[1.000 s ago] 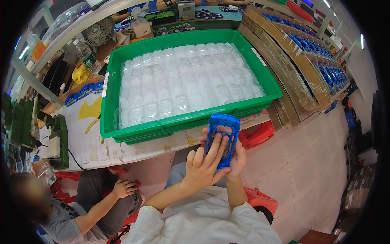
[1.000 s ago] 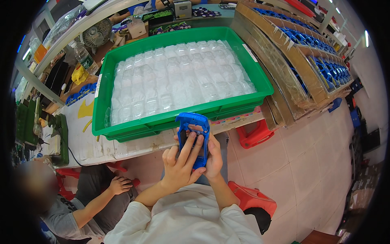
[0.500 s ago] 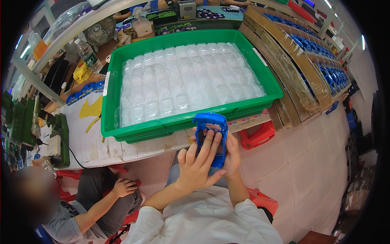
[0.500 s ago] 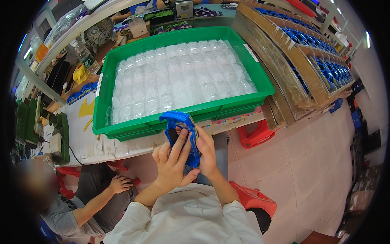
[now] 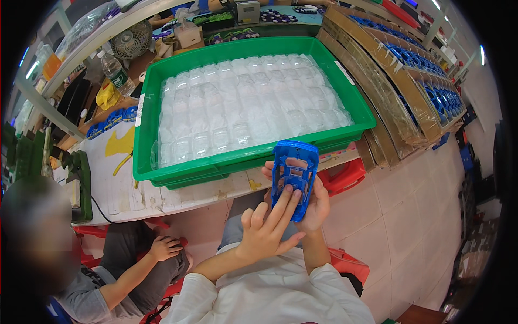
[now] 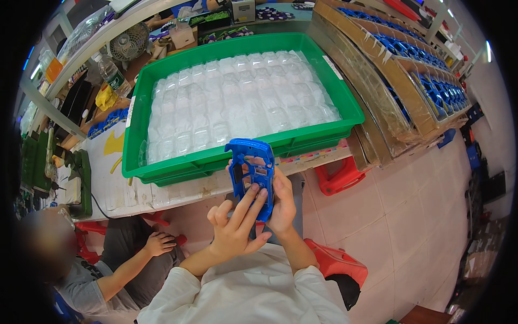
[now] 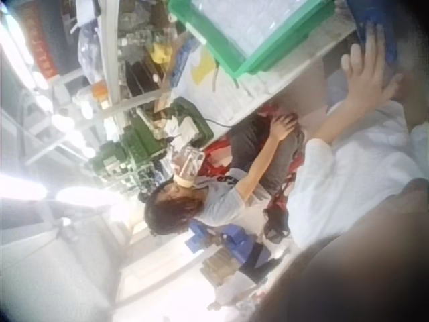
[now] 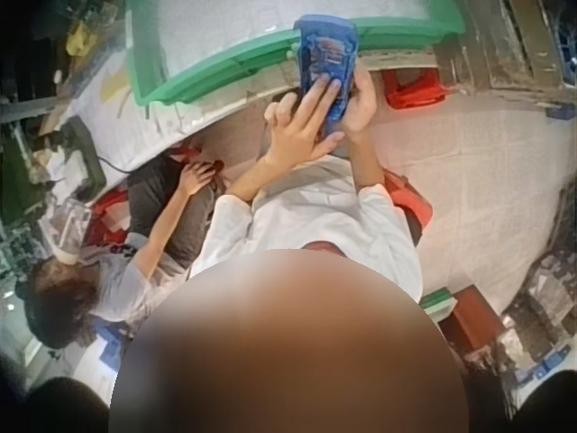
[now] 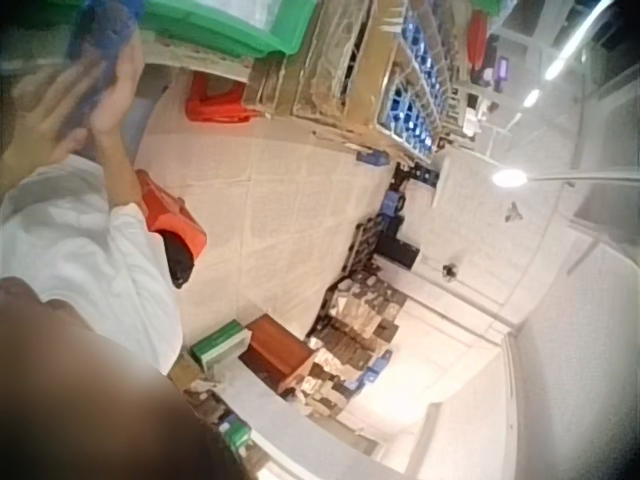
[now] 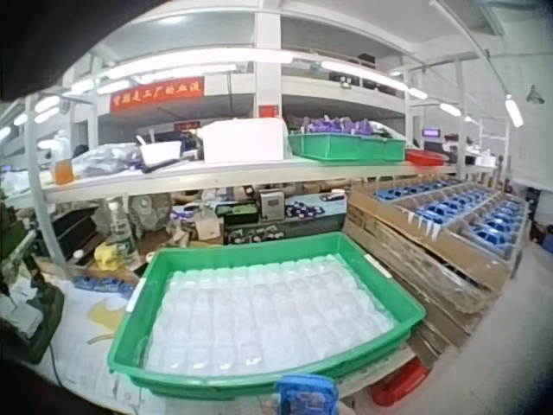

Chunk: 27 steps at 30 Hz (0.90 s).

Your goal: The person assembles toy cars by picking transparent plastic window pieces from a tray and pressing them into the toy car body shells by hand.

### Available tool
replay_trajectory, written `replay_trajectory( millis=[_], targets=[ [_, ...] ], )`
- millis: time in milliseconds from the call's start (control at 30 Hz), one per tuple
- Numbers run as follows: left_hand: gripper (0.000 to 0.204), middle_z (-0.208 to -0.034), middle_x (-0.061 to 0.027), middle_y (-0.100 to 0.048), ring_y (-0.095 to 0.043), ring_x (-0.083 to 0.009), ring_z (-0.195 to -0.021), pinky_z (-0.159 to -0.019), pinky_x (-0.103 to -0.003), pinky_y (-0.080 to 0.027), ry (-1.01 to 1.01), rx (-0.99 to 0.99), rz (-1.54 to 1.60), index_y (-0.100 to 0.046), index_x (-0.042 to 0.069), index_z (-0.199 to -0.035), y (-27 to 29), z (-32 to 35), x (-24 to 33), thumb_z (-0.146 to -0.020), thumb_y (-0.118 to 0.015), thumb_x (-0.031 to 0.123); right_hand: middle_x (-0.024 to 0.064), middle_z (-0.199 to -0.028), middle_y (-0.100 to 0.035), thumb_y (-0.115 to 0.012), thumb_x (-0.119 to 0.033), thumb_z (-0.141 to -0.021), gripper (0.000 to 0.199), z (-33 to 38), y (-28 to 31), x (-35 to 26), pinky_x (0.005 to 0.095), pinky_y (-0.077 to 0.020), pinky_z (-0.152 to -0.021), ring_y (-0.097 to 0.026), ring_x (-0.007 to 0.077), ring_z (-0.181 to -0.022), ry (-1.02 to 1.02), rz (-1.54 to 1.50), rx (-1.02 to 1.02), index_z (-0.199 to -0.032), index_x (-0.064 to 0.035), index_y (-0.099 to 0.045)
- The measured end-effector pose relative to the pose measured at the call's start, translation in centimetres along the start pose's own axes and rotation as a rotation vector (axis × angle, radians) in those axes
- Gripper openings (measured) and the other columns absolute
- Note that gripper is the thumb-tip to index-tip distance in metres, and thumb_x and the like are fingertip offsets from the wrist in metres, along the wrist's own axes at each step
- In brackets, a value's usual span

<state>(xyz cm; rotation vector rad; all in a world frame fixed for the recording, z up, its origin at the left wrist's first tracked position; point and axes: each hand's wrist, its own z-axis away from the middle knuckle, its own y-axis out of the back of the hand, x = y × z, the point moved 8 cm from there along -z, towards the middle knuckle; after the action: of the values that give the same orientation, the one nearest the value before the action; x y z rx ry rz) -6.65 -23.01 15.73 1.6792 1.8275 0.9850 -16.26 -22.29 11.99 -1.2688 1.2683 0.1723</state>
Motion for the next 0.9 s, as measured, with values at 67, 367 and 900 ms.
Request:
replay_trajectory(
  millis=[67,367,900],
  targets=[
    [0.057,-0.125,-0.0020,-0.046,-0.036,-0.0170,-0.087,-0.073,-0.031,-0.024,0.005,0.000,0.027,-0.050,0.011,-0.120,-0.4,0.0,0.0,-0.079,-0.041,0.049,0.0288,-0.122,-0.038,-0.027,-0.044,-0.086,0.056,0.2,0.1,0.1,0.0422,-0.0450,-0.082,-0.040,0.0386,-0.113,0.004,-0.026,0.001,-0.124,-0.0036,-0.034],
    [0.059,-0.125,-0.0047,-0.045,-0.039,-0.0175,-0.090,-0.074,-0.031,-0.023,0.001,0.037,0.097,-0.049,0.009,-0.120,0.0,0.1,-0.1,-0.077,-0.044,0.049,0.0303,-0.125,-0.035,-0.025,-0.043,-0.086,0.059,0.7,0.3,0.5,0.0432,-0.0347,-0.093,-0.037,0.0401,-0.116,-0.006,-0.091,0.039,-0.127,-0.0003,-0.030],
    [0.061,-0.129,-0.0050,-0.041,-0.038,-0.0183,-0.097,-0.078,-0.032,-0.022,0.007,-0.063,0.164,-0.046,0.010,-0.124,-1.4,-0.2,-0.4,-0.078,-0.042,0.050,0.0305,-0.124,-0.035,-0.033,-0.038,-0.086,0.060,0.5,1.1,-0.2,0.0417,-0.0286,-0.099,-0.037,0.0388,-0.116,0.107,0.046,0.079,-0.125,0.0072,-0.028]
  ],
)
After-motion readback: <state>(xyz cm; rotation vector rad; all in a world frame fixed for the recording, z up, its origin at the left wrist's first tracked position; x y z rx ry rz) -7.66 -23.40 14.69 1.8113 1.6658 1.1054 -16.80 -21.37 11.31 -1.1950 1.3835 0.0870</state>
